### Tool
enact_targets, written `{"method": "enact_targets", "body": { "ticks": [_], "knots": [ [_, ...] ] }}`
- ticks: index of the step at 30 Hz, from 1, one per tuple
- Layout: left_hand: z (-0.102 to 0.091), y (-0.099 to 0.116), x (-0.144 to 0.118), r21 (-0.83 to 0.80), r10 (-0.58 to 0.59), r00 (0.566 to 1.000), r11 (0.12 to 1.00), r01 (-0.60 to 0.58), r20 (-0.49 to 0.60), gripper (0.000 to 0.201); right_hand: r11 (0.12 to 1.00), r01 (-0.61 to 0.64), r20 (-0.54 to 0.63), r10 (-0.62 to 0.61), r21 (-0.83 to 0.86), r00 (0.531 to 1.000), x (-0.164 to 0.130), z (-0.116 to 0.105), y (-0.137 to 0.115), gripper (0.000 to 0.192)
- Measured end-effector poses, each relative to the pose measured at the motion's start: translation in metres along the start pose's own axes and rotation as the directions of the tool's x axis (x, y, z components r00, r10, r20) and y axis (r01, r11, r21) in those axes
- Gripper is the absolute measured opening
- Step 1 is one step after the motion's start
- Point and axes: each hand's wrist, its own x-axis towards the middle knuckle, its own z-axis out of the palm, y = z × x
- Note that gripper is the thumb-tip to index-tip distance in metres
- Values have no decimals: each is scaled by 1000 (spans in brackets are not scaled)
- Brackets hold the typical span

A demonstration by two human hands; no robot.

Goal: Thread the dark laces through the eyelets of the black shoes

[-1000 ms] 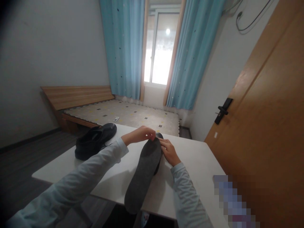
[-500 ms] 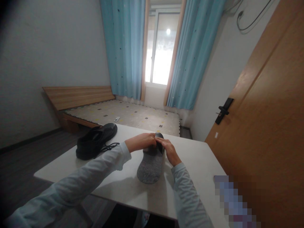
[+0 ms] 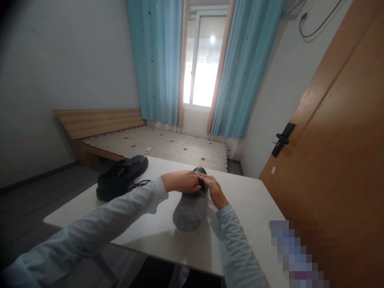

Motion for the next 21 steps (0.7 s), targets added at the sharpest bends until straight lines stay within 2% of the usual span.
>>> {"method": "enact_targets", "body": {
  "ticks": [3, 7, 9, 13, 15, 21],
  "knots": [
    [-10, 3, 1, -51, -26, 992, 998, 33, 127, 27, 1000, -3, 6, 3, 10, 1000, 0, 0, 3, 41],
    [-13, 1, 2, -150, -49, 977, 985, 81, 207, 30, 1000, -13, 21, 13, 15, 1000, 0, 1, 4, 42],
    [-8, -1, 4, -179, -12, 971, 982, 56, 237, 31, 1000, -20, 22, 20, 12, 1000, 0, 1, 1, 43],
    [9, -6, 10, -220, 150, 952, 971, -91, 266, 22, 999, -39, 23, 39, 5, 999, 0, 1, -6, 45],
    [18, -8, 14, -241, 188, 939, 963, -119, 287, 22, 999, -53, 23, 53, 7, 998, -1, 2, -7, 44],
    [39, -8, 35, -296, 118, 942, 955, -20, 315, 21, 998, -58, 36, 58, 14, 998, 0, 1, 0, 41]
  ]
}}
